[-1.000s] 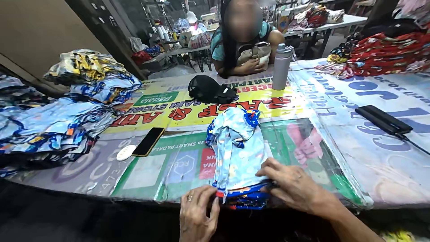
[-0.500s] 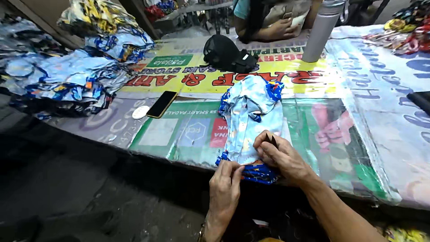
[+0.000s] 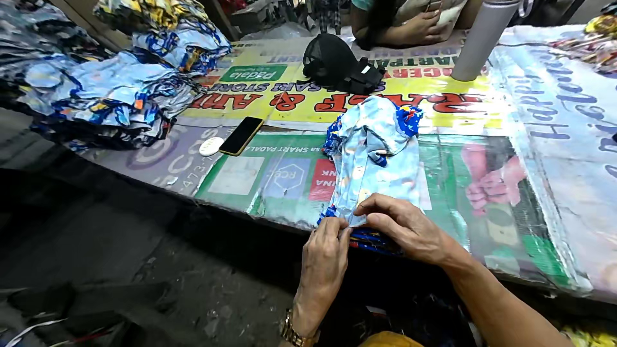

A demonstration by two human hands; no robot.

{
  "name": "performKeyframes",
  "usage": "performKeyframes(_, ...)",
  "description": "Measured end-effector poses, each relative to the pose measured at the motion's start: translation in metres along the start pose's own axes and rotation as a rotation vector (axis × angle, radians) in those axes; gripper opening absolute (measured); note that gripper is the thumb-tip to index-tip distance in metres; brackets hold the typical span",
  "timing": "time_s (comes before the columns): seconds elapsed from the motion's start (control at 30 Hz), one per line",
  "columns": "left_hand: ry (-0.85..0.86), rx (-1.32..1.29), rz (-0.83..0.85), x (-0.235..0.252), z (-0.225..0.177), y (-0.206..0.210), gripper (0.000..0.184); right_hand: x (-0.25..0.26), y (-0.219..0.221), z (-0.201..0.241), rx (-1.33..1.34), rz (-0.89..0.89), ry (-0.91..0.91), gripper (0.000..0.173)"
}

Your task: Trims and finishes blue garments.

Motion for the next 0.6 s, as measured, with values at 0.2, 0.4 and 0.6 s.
performKeyframes(0.2,-0.011,-0.041,-0.020,-0.006,0.008,-0.010,0.014,-0.006,0.013,0.016,-0.573,0.017,-0.042,0.030)
performKeyframes(0.4,-0.059,-0.251,-0.093,-0.009,0.008,-0.021,0.012,-0.010,0.027,0.030,-0.937,-0.124,-0.165,0.017)
performKeyframes(0.6,-0.054,-0.295,-0.114,-0.014,-0.001,-0.018,0.010,-0.008,0.031,0.034,-0.973,-0.165,-0.248,0.020)
Point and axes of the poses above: each hand's wrist, its own x-axis towards the middle knuckle, its own y-axis out of the palm, z = x × y, the point moved 7 cm from there along x, towards the middle knuckle, and after that the axes turned 2 degrees about z, right-handed, at the moved point
